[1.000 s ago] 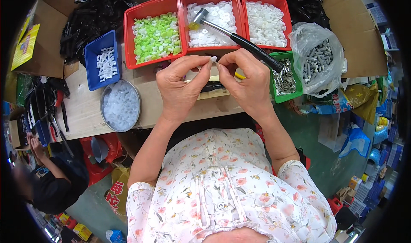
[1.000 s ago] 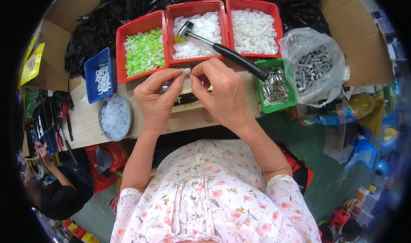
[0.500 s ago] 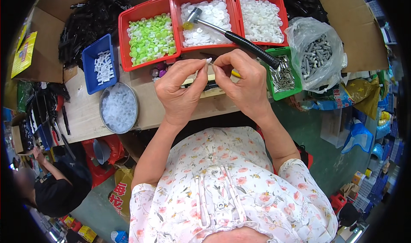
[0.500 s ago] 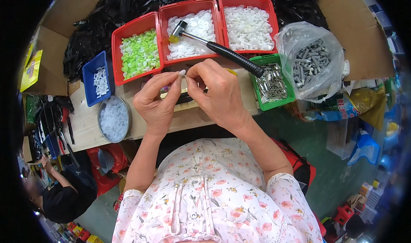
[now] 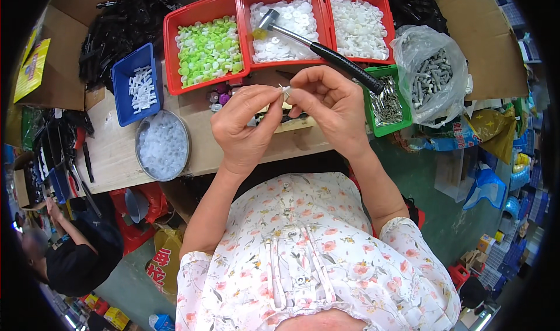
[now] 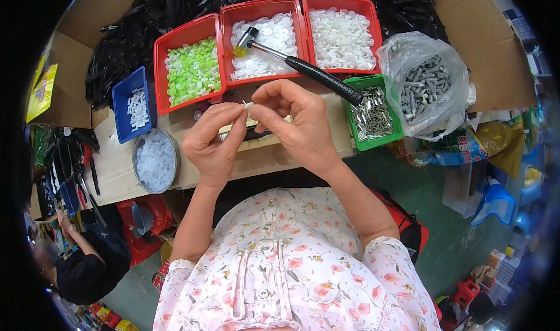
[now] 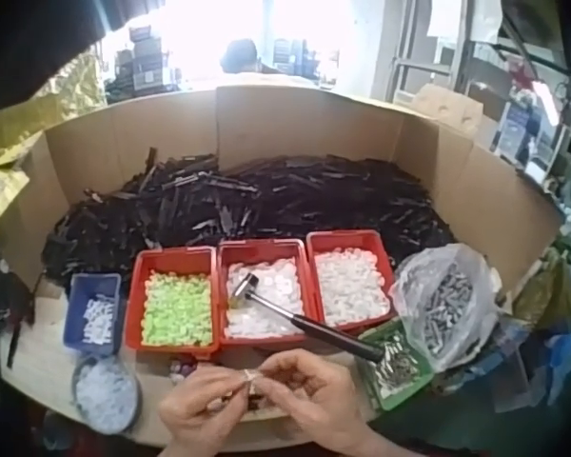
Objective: The recorder is assembling small colorful plastic parts into a yellow base unit at a factory workbench.
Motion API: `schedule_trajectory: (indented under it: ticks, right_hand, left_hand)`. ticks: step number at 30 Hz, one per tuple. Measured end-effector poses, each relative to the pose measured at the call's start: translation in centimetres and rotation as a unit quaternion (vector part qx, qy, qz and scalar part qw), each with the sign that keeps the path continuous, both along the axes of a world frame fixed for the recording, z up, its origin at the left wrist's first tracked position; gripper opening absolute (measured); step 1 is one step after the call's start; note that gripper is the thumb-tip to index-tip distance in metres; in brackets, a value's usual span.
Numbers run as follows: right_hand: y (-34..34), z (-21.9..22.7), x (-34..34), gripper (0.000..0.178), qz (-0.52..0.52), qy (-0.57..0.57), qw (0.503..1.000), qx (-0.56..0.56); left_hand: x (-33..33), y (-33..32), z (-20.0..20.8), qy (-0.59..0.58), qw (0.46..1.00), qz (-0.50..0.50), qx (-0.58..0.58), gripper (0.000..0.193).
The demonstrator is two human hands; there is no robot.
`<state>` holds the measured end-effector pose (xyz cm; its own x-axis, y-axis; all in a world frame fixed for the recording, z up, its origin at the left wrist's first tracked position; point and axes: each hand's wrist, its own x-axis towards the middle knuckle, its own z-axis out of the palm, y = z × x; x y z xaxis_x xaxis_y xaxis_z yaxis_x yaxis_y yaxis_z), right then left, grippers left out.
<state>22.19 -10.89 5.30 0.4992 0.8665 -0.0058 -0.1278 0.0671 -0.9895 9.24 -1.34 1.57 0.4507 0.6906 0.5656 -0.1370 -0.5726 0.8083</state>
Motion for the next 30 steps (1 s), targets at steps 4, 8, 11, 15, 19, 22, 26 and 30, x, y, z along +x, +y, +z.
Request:
schedule_trajectory:
  ticks: [4,8,11,15,19,22,26,30]
  right_hand:
    - [-0.2,-0.6,0.9,0.011,0.001,-0.096,0.995,-0.001]
    - [-0.4,-0.9,1.3,0.011,0.02,-0.294,0.955,0.036]
    - [-0.6,-1.2,1.1,0.013,0.018,-0.33,0.942,0.06]
    - [-1.1,-1.1,0.7,0.018,0.032,-0.388,0.919,0.067]
    - [-1.1,-2.1,0.4,0.018,0.041,-0.42,0.904,0.072]
    - [-1.1,-2.6,0.3,0.018,0.063,-0.494,0.865,0.058]
    - [-0.8,-3.6,-0.1,0.017,0.089,-0.549,0.831,0.033]
    - [-0.5,-3.9,-0.3,0.017,0.102,-0.576,0.811,0.011]
  left_hand:
    - [-0.4,-0.1,-0.1,-0.018,0.997,-0.026,-0.071,0.016]
    - [-0.9,-0.2,0.0,-0.019,0.991,-0.069,-0.112,0.019]
    - [-1.3,-0.5,0.5,-0.009,0.986,-0.084,-0.14,0.022]
    - [-2.1,-0.1,-0.6,0.047,0.989,-0.094,-0.1,0.026]
    - [-2.9,0.0,-0.8,0.085,0.991,-0.081,-0.066,0.03]
    - [-3.6,0.0,-0.9,0.136,0.989,-0.036,0.038,0.034]
    - [-4.9,-0.3,-1.8,0.164,0.975,0.012,0.15,0.034]
    - [-5.4,-1.1,-3.1,0.186,0.955,0.026,0.228,0.029]
